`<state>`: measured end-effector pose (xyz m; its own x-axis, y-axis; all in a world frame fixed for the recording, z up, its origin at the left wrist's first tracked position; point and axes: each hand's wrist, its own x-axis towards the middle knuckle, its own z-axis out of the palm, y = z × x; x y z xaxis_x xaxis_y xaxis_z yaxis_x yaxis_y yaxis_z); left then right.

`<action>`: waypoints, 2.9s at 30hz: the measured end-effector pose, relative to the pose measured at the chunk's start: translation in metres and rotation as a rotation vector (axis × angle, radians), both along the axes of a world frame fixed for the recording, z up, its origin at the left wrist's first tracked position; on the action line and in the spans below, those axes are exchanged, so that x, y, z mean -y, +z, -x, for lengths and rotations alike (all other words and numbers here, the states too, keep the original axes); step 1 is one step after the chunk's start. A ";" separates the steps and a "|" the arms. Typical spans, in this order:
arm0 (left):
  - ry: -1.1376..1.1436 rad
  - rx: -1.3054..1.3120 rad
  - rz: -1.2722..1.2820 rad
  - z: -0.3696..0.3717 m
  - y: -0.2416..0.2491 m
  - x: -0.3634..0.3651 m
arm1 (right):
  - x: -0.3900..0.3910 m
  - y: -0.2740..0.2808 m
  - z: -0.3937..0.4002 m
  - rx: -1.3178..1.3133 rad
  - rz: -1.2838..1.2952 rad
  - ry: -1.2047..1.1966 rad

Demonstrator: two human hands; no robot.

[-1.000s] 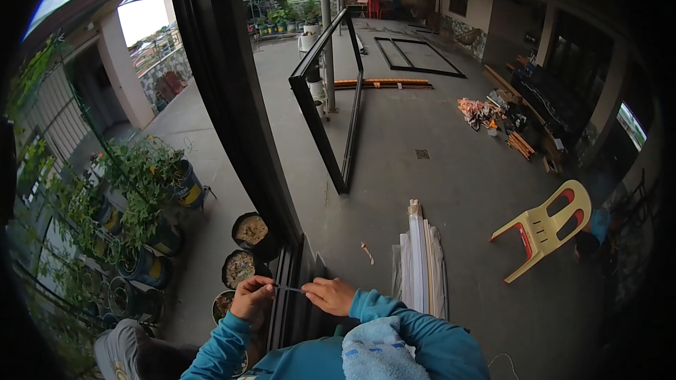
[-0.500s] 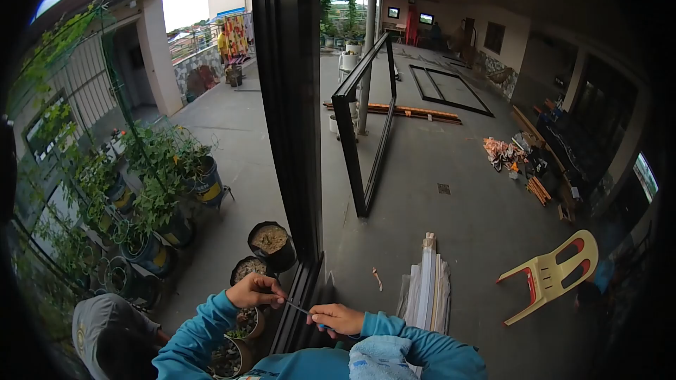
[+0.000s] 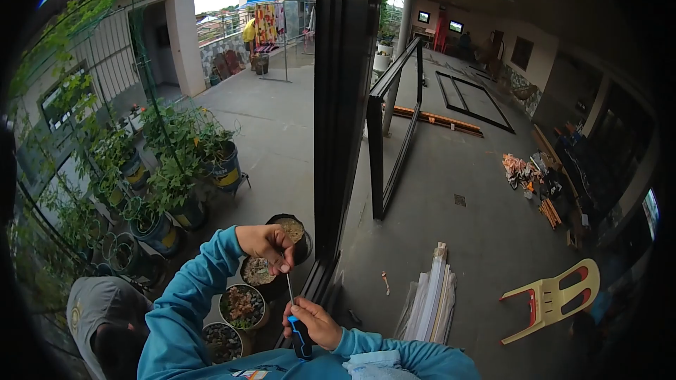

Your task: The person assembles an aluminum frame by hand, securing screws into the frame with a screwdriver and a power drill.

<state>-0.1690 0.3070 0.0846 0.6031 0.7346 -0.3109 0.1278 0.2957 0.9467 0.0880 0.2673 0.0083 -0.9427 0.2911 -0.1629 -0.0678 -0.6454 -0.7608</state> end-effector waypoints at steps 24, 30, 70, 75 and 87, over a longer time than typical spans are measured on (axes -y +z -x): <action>0.111 0.210 0.169 -0.035 -0.034 -0.018 | -0.152 0.110 0.050 0.185 -1.297 0.530; 0.252 0.580 0.218 -0.048 -0.057 0.012 | -0.153 0.102 0.053 0.210 -0.837 0.593; 0.821 0.488 -0.113 -0.114 -0.047 0.133 | -0.187 0.075 -0.021 -0.184 -0.382 0.131; 0.896 0.272 -0.215 -0.110 -0.033 0.131 | -0.190 0.086 -0.008 -0.168 -0.524 0.126; 1.154 -0.316 -0.784 -0.065 0.114 0.106 | -0.181 0.180 0.106 -0.596 -0.062 -0.110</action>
<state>-0.1038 0.2006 0.1988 -0.4561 0.7994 0.3909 0.4122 -0.1995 0.8890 -0.0176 0.4482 0.1885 -0.8301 0.3840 0.4044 -0.5577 -0.5661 -0.6071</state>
